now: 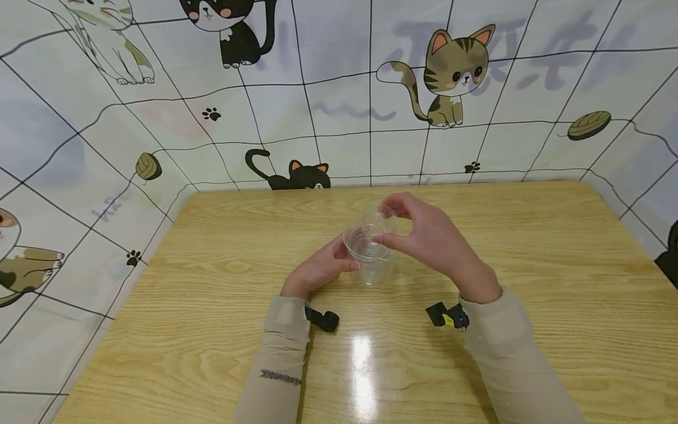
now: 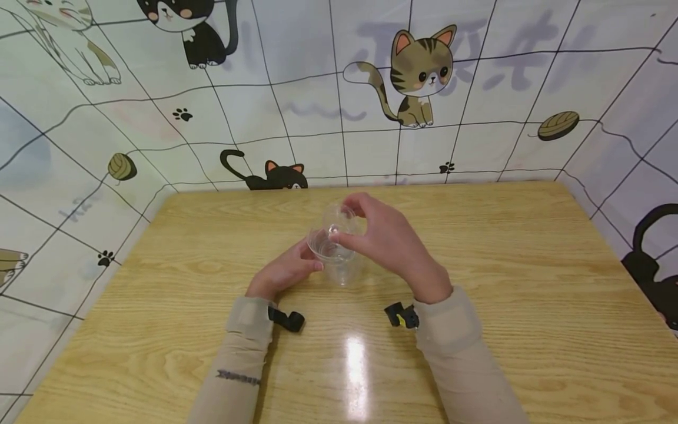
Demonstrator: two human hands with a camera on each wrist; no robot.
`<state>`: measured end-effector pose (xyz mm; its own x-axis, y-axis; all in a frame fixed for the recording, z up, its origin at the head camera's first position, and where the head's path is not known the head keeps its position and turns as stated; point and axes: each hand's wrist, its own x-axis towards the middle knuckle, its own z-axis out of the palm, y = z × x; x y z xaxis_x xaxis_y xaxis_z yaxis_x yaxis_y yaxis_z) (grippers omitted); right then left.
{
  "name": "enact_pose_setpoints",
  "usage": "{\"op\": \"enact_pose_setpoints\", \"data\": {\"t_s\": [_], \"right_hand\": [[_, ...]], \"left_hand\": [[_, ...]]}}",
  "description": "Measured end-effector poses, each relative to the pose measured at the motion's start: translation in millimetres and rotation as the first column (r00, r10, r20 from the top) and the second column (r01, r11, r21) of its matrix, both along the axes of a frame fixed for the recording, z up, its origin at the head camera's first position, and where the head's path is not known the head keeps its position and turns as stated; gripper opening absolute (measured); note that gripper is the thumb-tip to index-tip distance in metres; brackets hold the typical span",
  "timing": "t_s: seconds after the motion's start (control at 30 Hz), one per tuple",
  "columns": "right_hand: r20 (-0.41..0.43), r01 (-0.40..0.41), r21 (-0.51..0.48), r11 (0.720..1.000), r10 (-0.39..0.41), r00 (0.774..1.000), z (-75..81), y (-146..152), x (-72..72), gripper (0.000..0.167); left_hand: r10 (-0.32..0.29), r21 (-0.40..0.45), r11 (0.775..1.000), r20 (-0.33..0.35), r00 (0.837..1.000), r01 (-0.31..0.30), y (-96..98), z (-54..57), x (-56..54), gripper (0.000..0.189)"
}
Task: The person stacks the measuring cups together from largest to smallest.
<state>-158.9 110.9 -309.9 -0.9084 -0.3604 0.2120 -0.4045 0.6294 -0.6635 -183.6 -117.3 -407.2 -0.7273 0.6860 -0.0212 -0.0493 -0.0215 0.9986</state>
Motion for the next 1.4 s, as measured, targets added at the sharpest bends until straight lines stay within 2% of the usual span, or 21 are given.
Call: {"op": "enact_pose_setpoints", "data": {"t_s": [0.33, 0.73, 0.87, 1.13, 1.3, 1.4], "right_hand": [[0.015, -0.028, 0.071, 0.997, 0.027, 1.000, -0.4, -1.7, -0.6, 0.059], [0.025, -0.031, 0.101, 0.994, 0.029, 0.999, -1.7, -2.7, -1.2, 0.066], [0.030, -0.033, 0.108, 0.994, 0.030, 0.999, -1.9, -2.4, -1.7, 0.067], [0.043, -0.044, 0.117, 0.992, 0.039, 0.998, -2.6, -2.4, -2.2, 0.069], [0.051, -0.044, 0.122, 0.992, 0.038, 0.998, -2.7, -2.8, -2.4, 0.070], [0.048, -0.046, 0.123, 0.991, 0.040, 0.998, -3.4, -2.5, -2.6, 0.071]], "left_hand": [[-0.018, 0.068, 0.998, -0.004, 1.000, 0.019, 1.6, -2.7, -2.4, 0.074], [-0.003, 0.038, 0.999, -0.001, 1.000, 0.003, 0.9, -1.7, -1.2, 0.074], [-0.002, 0.028, 1.000, -0.007, 1.000, 0.002, 0.4, -4.8, -3.3, 0.073], [0.008, 0.035, 0.999, -0.003, 1.000, -0.008, 0.0, -20.5, -11.2, 0.074], [0.009, 0.041, 0.999, -0.007, 1.000, -0.008, -0.5, -21.9, -11.4, 0.074], [0.007, 0.043, 0.999, 0.007, 1.000, -0.008, -0.1, -17.6, -9.7, 0.074]]}}
